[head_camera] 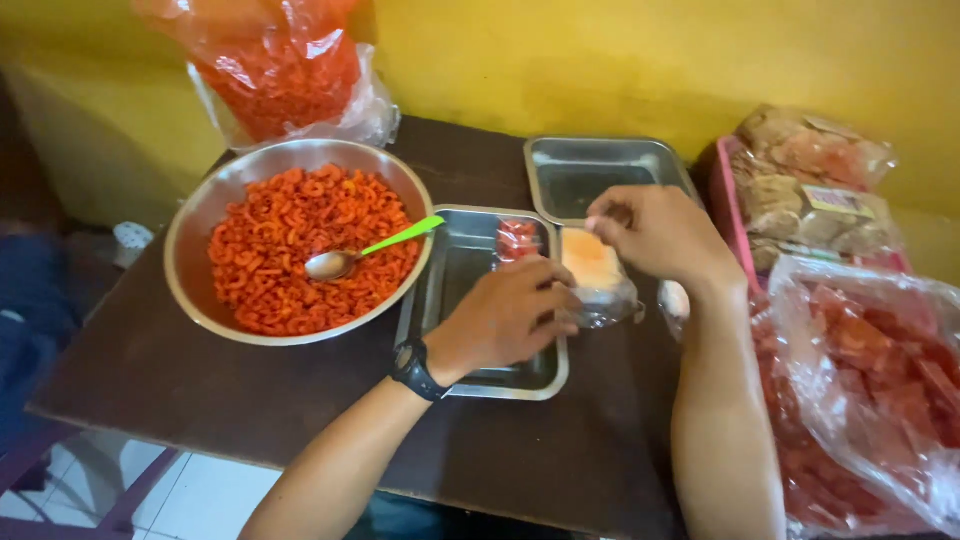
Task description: Filling small plastic bags with red snacks and seasoning packets using a spoon.
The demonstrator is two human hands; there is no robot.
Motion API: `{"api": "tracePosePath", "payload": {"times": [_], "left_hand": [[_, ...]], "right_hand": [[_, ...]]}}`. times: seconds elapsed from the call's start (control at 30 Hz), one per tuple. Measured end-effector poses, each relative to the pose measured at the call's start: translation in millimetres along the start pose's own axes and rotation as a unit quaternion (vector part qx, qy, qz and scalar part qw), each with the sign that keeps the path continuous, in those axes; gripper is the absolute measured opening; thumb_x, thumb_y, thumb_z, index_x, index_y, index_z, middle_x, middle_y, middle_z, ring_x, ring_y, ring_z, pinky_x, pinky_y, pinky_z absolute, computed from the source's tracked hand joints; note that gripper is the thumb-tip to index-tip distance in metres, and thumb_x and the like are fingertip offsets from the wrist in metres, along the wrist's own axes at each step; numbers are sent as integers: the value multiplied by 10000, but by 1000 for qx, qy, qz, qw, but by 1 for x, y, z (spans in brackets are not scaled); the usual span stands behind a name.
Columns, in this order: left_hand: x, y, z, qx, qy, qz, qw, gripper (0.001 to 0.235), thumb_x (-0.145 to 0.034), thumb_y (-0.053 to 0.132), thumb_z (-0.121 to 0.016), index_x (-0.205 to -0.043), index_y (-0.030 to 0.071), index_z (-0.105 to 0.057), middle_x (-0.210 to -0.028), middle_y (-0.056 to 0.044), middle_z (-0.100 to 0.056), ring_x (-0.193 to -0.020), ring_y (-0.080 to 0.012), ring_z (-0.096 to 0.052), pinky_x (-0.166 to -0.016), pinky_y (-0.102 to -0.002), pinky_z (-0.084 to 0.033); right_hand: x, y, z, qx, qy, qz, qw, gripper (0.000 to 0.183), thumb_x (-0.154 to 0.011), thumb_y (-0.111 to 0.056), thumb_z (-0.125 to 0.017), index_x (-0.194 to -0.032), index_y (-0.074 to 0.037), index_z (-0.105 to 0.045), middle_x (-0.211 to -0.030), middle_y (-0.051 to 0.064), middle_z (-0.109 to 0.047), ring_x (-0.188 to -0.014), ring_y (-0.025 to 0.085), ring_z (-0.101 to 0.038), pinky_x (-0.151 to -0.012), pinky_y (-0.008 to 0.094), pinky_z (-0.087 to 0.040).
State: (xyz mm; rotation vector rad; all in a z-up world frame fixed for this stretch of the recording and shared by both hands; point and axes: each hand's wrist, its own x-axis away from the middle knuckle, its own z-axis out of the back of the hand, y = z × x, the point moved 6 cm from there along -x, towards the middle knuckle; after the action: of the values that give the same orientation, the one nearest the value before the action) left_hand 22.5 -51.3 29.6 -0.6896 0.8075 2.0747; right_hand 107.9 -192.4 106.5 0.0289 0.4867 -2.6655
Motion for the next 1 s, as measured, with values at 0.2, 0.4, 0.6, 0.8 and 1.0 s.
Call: {"api": "tracePosePath", "payload": {"times": [0.2, 0.4, 0.6, 0.8, 1.0], "left_hand": [[-10, 2, -68, -189, -39, -32, 981, 296, -873, 386, -709, -896, 106, -802, -1327, -164, -613, -1254, -403, -560, -995, -487, -436], [-15, -46, -128, -284, -94, -18, 954, 158, -924, 182, -689, -814, 100, -768, -964, -91, -621, -914, -302, -620, -811, -460, -491], [-33, -33, -139, -374, -27, -13, 927, 133, -855, 61, -635, -759, 45, -726, -803, -138, -595, -725, -322, -568, -602, -437, -424], [-35, -29, -143, -372, -17, -56, 926, 133, -809, 24, -656, -708, 69, -730, -765, -102, -574, -737, -284, -532, -654, -417, -388], [-37, -31, -121, -361, -67, 14, 930, 268, -1000, 18, -559, -812, 111, -725, -941, -55, -609, -919, -239, -537, -767, -396, -414]], "right_hand": [[-43, 115, -71, 57, -29, -119, 991, 288, -929, -302, -585, -1085, -185, -796, -1058, 179, -780, -1092, 453, -690, -901, 549, -560], [-58, 135, -105, 69, -73, -137, 986, 252, -751, -396, -732, -878, -194, -812, -921, 150, -793, -1030, 404, -730, -854, 494, -590], [-64, 149, -111, 10, -71, -140, 988, 175, -739, -309, -779, -831, -162, -794, -828, 127, -788, -927, 350, -765, -789, 466, -599], [-61, 143, -111, 6, -66, -124, 990, 107, -742, -223, -774, -797, -133, -789, -840, 162, -781, -942, 410, -750, -777, 495, -594], [-50, 131, -103, -1, -74, -132, 988, 120, -772, -232, -746, -812, -127, -785, -857, 178, -773, -947, 431, -742, -797, 496, -589]]}}
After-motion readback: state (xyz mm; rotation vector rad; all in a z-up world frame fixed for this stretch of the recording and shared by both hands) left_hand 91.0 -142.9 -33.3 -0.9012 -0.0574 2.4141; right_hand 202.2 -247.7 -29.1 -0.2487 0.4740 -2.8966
